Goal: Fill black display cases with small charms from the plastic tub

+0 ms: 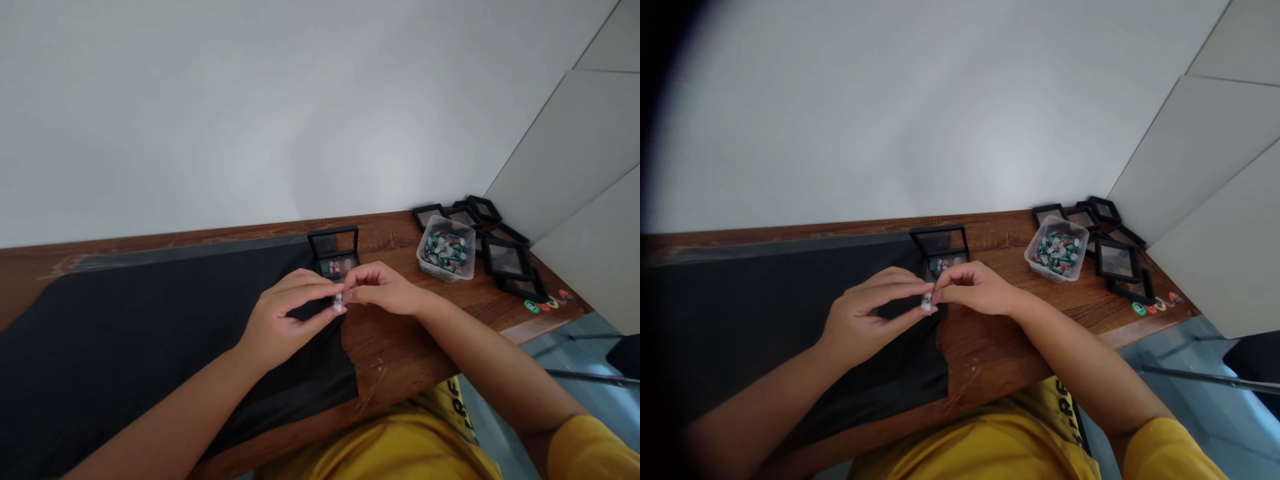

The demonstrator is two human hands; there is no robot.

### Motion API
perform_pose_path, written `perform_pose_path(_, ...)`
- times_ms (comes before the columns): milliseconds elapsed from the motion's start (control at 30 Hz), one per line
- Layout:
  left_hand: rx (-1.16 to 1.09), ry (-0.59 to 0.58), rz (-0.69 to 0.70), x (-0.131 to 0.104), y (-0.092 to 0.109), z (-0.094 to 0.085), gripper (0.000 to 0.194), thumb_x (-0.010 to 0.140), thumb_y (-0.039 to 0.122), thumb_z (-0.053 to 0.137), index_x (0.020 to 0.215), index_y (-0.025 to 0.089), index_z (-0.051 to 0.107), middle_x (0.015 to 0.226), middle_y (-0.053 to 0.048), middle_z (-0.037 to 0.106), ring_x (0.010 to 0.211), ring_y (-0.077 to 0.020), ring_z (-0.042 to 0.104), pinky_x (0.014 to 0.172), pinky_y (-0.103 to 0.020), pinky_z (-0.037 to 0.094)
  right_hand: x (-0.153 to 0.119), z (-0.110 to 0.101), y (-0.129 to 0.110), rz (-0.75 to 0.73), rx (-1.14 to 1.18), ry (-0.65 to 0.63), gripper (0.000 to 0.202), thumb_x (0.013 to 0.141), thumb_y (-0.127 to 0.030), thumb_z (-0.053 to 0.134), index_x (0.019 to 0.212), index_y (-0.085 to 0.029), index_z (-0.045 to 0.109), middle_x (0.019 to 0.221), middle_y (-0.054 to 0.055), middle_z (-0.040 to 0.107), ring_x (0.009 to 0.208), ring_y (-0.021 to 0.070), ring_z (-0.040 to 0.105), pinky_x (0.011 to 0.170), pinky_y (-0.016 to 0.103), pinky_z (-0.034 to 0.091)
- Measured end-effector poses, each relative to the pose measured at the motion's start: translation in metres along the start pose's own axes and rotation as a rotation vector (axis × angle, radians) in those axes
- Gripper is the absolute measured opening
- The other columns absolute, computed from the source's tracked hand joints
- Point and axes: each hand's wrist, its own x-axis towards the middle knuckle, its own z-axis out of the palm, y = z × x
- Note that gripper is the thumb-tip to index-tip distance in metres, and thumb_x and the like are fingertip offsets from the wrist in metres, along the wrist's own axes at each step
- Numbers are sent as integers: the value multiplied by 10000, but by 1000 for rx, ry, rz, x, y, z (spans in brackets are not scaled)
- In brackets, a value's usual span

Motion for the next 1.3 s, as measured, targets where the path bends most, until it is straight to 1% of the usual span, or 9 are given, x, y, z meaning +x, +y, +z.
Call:
perform_pose_path(233, 31, -55, 13, -2, -4, 0, 160, 903, 210, 786, 1058, 251, 789, 953, -30, 809, 851, -176, 746, 801, -318, 622, 2, 1, 3, -7, -39, 27, 173, 806, -297, 717, 698, -168, 678, 679, -38, 608, 667, 102, 505, 706, 258, 425)
perform_pose_path(500, 58, -236, -49, -7, -18, -8, 161, 968, 315, 703, 1091, 226, 753, 919, -29, 761, 812, -164, 705, 793, -303, 590, -2, 0, -1, -175, -180, 276, 345, 892, -492, 734, 780, -174, 663, 703, -18, 585, 659, 110, 485, 656, 265, 419)
perform_pose_path(600, 222, -330, 21, -12, -12, 1, 255, 931, 420, 749, 1145, 282, 776, 1141, -76, 755, 1102, -279, 672, 985, -466, 549, -4, -4, -6, -252, -208, 366, 333, 913, -484, 712, 779, -184, 659, 748, 5, 642, 698, 123, 556, 700, 274, 473)
perform_pose_path(667, 361, -404, 37, -16, -4, 10, 364, 875, 472, 804, 1211, 335, 773, 1449, -109, 631, 1378, -405, 509, 1093, -615, 454, -5, -5, -7, -263, -202, 392, 326, 912, -480, 712, 780, -185, 664, 746, 9, 655, 694, 125, 571, 686, 270, 486)
perform_pose_path(733, 388, -528, 58, -19, 4, 20, 445, 876, 469, 809, 1304, 370, 739, 1603, -111, 491, 1482, -435, 387, 1138, -647, 401, -6, -4, -8, -257, -199, 398, 307, 913, -457, 706, 786, -181, 671, 720, 3, 642, 663, 118, 553, 642, 257, 470)
perform_pose_path(833, 363, -639, 53, -20, 8, 29, 358, 926, 480, 758, 1274, 397, 759, 1622, -66, 482, 1483, -421, 378, 1163, -631, 378, -7, -1, -7, -238, -226, 383, 278, 917, -414, 700, 780, -173, 675, 665, -14, 596, 618, 105, 501, 596, 243, 424)
perform_pose_path(1033, 343, -611, 22, -18, -4, 25, 180, 939, 413, 761, 1107, 421, 823, 1574, -16, 558, 1475, -400, 383, 1142, -599, 375, -3, -4, -6, -202, -86, 359, 317, 878, -459, 744, 749, -181, 665, 641, -33, 573, 562, 89, 467, 557, 237, 411)
perform_pose_path(1200, 368, -596, -27, -17, -12, 18, 288, 884, 414, 823, 1170, 431, 800, 1524, -9, 608, 1365, -370, 464, 1069, -546, 431, -2, -11, -9, -226, -1, 405, 369, 845, -523, 771, 733, -189, 662, 529, -80, 472, 487, 71, 381, 506, 228, 328)
perform_pose_path(1300, 383, -591, -50, -18, -15, 15, 229, 872, 448, 829, 1099, 425, 822, 1475, -3, 646, 1315, -361, 486, 1038, -535, 445, -2, -12, -10, -221, -10, 413, 400, 839, -563, 769, 738, -193, 654, 523, -84, 462, 485, 72, 369, 509, 236, 318)
